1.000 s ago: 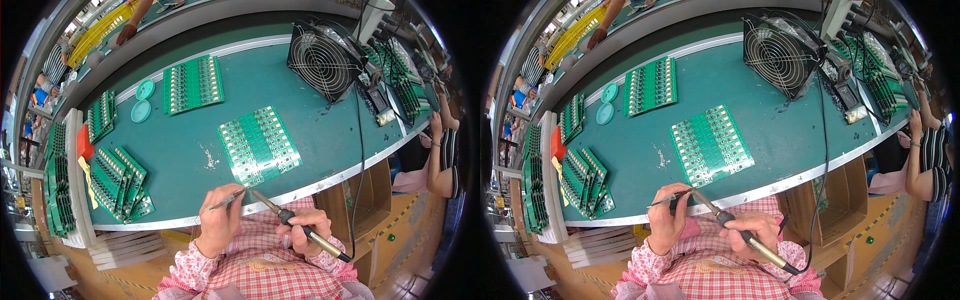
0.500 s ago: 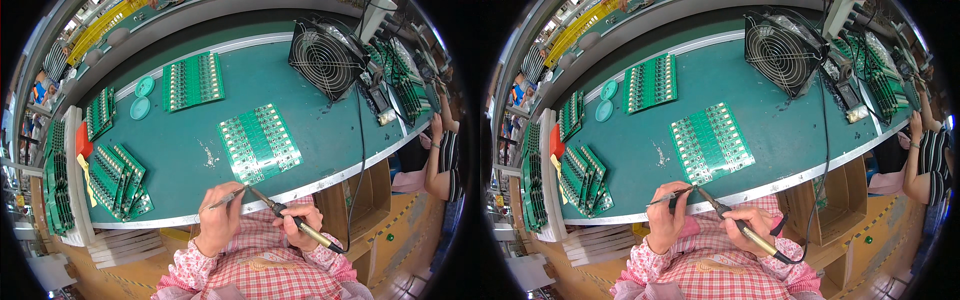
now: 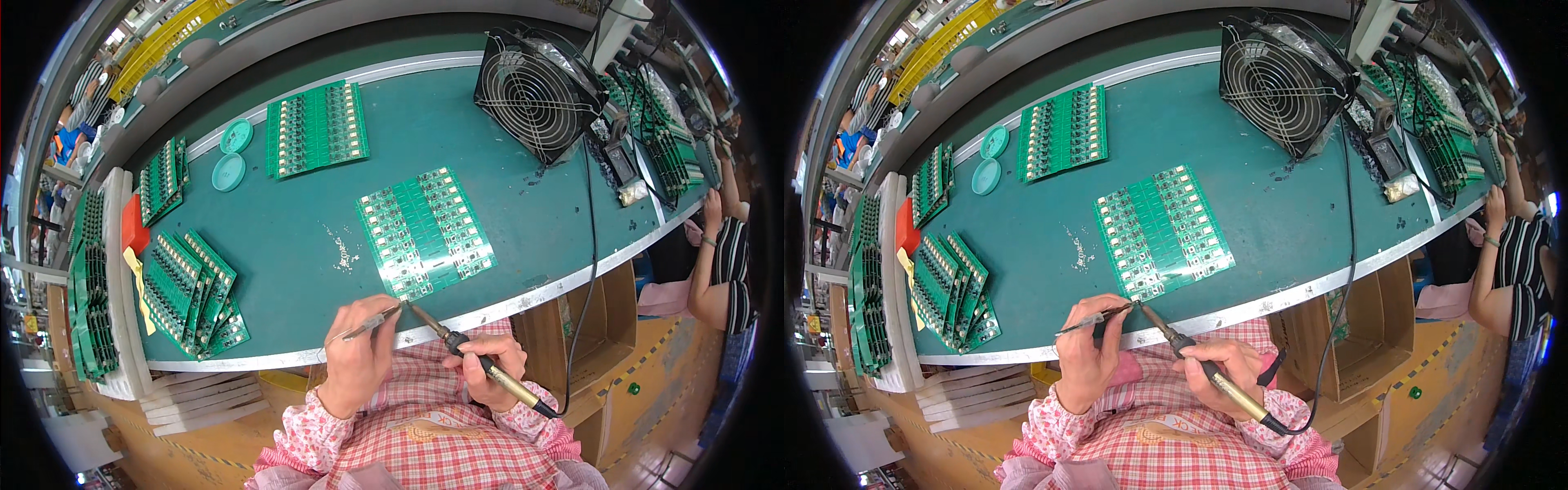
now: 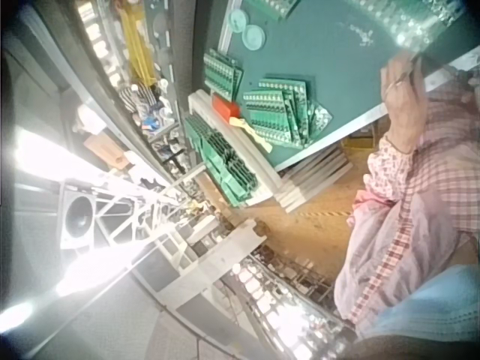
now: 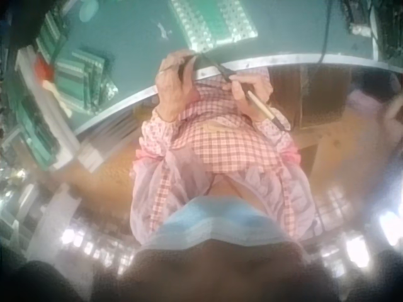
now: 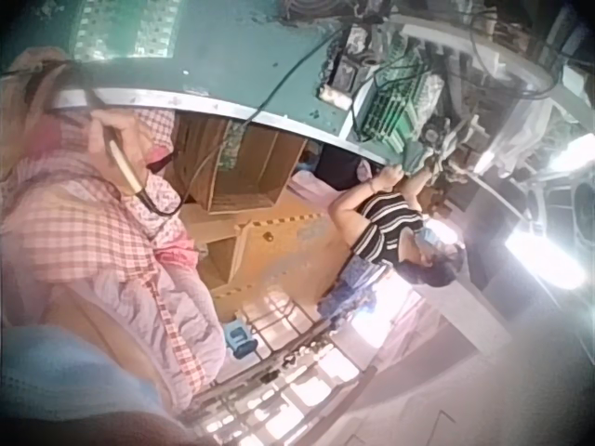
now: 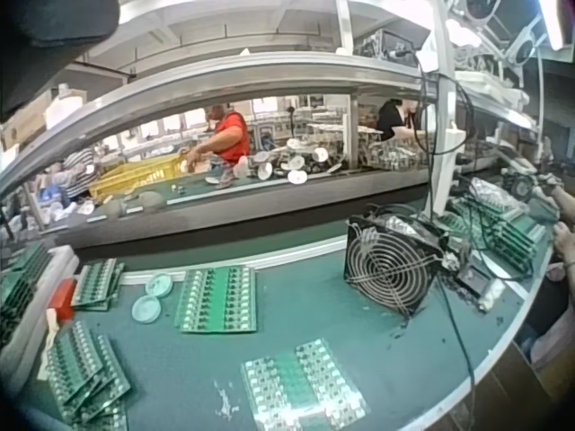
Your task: The person solders electronic components onto circuit board panels using a soldering iron and solder wire.
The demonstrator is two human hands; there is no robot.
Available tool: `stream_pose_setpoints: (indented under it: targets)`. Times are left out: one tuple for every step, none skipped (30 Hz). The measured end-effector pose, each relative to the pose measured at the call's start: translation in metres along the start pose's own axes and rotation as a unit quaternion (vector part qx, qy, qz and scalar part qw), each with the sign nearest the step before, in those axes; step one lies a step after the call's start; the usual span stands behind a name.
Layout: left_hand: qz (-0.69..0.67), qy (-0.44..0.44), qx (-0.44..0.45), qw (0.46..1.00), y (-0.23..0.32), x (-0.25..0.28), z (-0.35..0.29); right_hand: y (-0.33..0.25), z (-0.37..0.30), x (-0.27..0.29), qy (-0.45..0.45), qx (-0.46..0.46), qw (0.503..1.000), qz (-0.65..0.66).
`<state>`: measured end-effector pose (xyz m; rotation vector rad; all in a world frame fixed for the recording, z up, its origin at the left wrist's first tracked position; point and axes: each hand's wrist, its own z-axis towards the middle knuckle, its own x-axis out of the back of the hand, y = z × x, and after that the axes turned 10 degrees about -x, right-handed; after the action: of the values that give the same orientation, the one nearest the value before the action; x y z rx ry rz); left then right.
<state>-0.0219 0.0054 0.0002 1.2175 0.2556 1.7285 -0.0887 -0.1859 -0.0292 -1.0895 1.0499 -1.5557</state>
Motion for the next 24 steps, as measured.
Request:
stream_pose_setpoints:
  targets:
    - [0.002,0.001,-0.003,1.000,0.000,0.000,0.000,0.000,0.000,0.000,0.000,-0.001,1.000,0.000]
    - [0.004,0.002,-0.006,1.000,0.000,0.000,0.000,-0.001,0.002,0.001,-0.008,0.015,1.000,-0.009]
    - [0.003,0.002,-0.005,1.000,0.000,0.001,0.000,-0.001,0.003,0.001,-0.015,0.030,0.999,-0.018]
    - [0.006,0.001,-0.007,1.000,0.000,0.001,0.001,-0.002,0.004,0.002,-0.015,0.029,0.999,-0.018]
    - [0.008,0.000,-0.009,1.000,0.000,0.001,0.001,-0.002,0.005,0.002,-0.019,0.040,0.999,-0.029]
    - [0.007,-0.001,-0.009,1.000,0.001,0.001,0.001,-0.002,0.005,0.003,-0.023,0.050,0.998,-0.040]
    - [0.006,0.001,-0.009,1.000,0.001,0.000,0.001,-0.004,0.004,0.003,-0.022,0.049,0.998,-0.041]
    - [0.006,0.004,-0.009,1.000,0.001,0.000,0.001,-0.008,0.004,0.003,-0.019,0.006,0.999,-0.029]
    - [0.006,0.003,-0.009,1.000,0.001,0.000,0.000,-0.012,0.003,0.002,-0.015,-0.037,0.999,-0.018]
    - [0.007,0.003,-0.007,1.000,0.001,0.000,0.000,-0.017,0.002,0.001,-0.006,-0.095,0.995,0.018]
    - [0.007,0.004,-0.006,1.000,0.001,0.000,0.000,-0.021,0.004,0.003,-0.005,-0.094,0.995,0.018]
    - [0.007,0.004,-0.006,1.000,0.001,0.000,0.000,-0.024,0.006,0.006,-0.008,-0.112,0.993,0.019]
    - [0.008,0.004,-0.007,1.000,0.000,0.000,-0.001,-0.025,0.007,0.008,-0.011,-0.131,0.991,0.020]
    - [0.008,0.004,-0.007,1.000,0.000,0.000,-0.001,-0.025,0.004,0.006,0.024,-0.135,0.989,0.046]
    - [0.007,0.003,-0.007,1.000,0.001,0.000,-0.001,-0.023,0.003,0.008,0.024,-0.136,0.989,0.045]
    - [0.007,0.003,-0.007,1.000,0.000,0.000,0.000,-0.021,0.001,0.012,0.042,-0.119,0.990,0.056]
    - [0.007,0.002,-0.007,1.000,0.001,0.000,0.000,-0.020,0.000,0.016,0.060,-0.103,0.991,0.068]
    - [0.007,0.002,-0.006,1.000,0.000,0.000,0.000,-0.020,-0.002,0.019,0.068,-0.116,0.988,0.078]
    - [0.006,0.006,-0.002,1.000,0.000,0.000,-0.001,-0.019,-0.002,0.019,0.067,-0.116,0.988,0.078]
    - [0.003,0.009,0.000,1.000,0.000,-0.001,-0.001,-0.017,-0.001,0.020,0.086,-0.102,0.989,0.062]
    - [0.003,0.009,0.000,1.000,0.000,-0.001,0.000,-0.015,0.000,0.021,0.104,-0.086,0.990,0.045]
    - [0.006,0.007,-0.004,1.000,0.000,-0.001,0.000,-0.010,-0.002,0.024,0.105,-0.076,0.992,0.008]
    - [0.012,0.007,-0.008,1.000,0.000,0.000,0.001,-0.010,0.001,0.024,0.103,-0.073,0.992,0.011]
    - [0.016,0.010,-0.009,1.000,0.000,0.001,0.001,-0.009,0.006,0.024,0.106,-0.048,0.993,-0.013]
